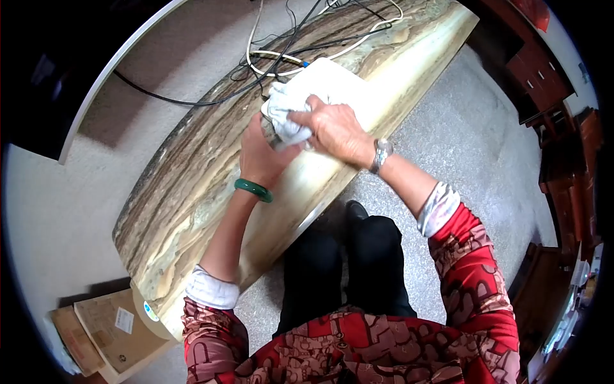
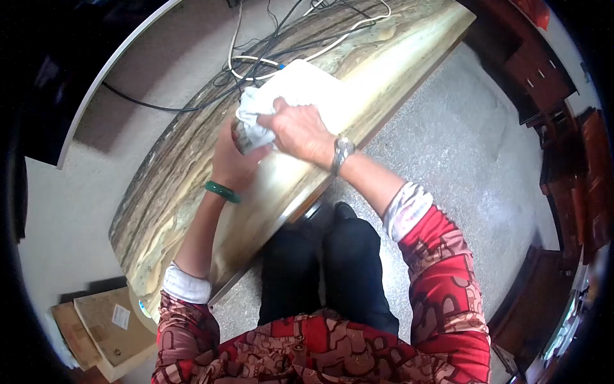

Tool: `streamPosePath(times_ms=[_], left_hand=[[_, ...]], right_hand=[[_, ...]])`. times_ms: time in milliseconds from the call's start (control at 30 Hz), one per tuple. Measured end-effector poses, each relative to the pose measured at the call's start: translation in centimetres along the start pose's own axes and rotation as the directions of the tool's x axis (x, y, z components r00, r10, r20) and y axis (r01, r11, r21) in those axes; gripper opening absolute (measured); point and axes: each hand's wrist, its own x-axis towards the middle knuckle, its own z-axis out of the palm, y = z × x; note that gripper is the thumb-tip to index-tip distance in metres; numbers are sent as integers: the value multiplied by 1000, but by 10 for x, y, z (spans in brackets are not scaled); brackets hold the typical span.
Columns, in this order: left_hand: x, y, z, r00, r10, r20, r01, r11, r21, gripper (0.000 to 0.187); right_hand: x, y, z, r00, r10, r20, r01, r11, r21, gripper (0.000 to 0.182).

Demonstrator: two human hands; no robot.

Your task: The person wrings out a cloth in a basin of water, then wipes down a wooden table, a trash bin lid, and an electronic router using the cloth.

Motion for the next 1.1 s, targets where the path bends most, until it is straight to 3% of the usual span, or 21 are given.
streamPosePath(times_ms=[33, 67, 100, 133, 200, 267, 367, 400, 467, 533, 600, 667, 700, 733, 800, 867, 933, 967, 1000, 1067, 1100], left_hand=[[-8, 9, -4, 989, -139, -47, 140, 990, 15, 90], [-6, 14, -9, 988, -144, -47, 145, 989, 21, 90], [0, 20, -12, 933, -355, 49, 357, 907, -223, 67], [6, 22, -14, 836, -516, 188, 543, 724, -425, 43], [11, 20, -21, 808, -534, 248, 580, 651, -489, 42], [11, 32, -23, 770, -518, 374, 631, 530, -567, 45], [17, 44, -21, 742, -530, 411, 660, 467, -589, 48], [18, 49, -21, 726, -542, 423, 670, 420, -612, 48], [20, 53, -17, 707, -593, 384, 662, 365, -655, 45], [25, 48, -16, 686, -639, 347, 645, 313, -697, 43], [30, 26, -14, 709, -545, 448, 628, 200, -752, 40], [38, 0, -20, 718, -463, 520, 654, 194, -731, 41], [40, 5, -20, 721, -418, 553, 665, 194, -721, 41], [41, 11, -20, 722, -371, 584, 676, 196, -710, 41], [43, 29, -16, 780, -460, 423, 559, 209, -803, 43], [47, 33, -22, 787, -452, 420, 563, 247, -789, 42], [52, 35, -26, 837, -387, 388, 491, 216, -844, 42], [56, 36, -29, 827, -413, 381, 490, 200, -849, 40], [58, 39, -32, 827, -411, 383, 491, 197, -849, 40], [63, 45, -38, 830, -446, 335, 419, 102, -902, 39], [66, 46, -40, 844, -437, 311, 391, 105, -914, 38]], right_hand=[[6, 7, 0, 999, 43, -28, -43, 999, -24, 44], [12, 14, -2, 995, 84, -56, -87, 995, -48, 45], [19, 28, 0, 980, 136, -142, -144, 988, -48, 45], [23, 40, 1, 943, 204, -263, -214, 977, -7, 44], [20, 63, -7, 822, 447, -352, -462, 886, 45, 41], [7, 89, -11, 731, 468, -497, -493, 866, 90, 40], [-2, 132, 9, 729, 552, -404, -513, 832, 211, 40], [0, 137, 12, 695, 640, -327, -495, 756, 428, 40], [2, 145, 20, 672, 705, -228, -458, 636, 621, 40], [5, 130, 11, 531, 840, -113, -402, 367, 839, 39], [2, 121, -1, 527, 846, -81, -310, 280, 909, 34], [-5, 125, -7, 582, 802, 135, -266, 30, 964, 28], [-8, 120, -12, 563, 811, 161, -257, -13, 966, 25], [-10, 118, -11, 560, 813, 160, -257, -13, 966, 25], [-13, 115, -9, 599, 787, 147, -212, -21, 977, 25], [-17, 116, -6, 608, 787, 106, -224, 42, 974, 27], [-22, 129, 12, 623, 754, -207, -279, 462, 842, 31], [-29, 139, 13, 679, 696, -232, -385, 607, 696, 38], [-31, 134, 10, 678, 697, -233, -387, 608, 693, 38], [-37, 113, -9, 668, 635, -388, -582, 770, 259, 40], [-35, 106, -19, 668, 637, -385, -585, 769, 257, 40]])
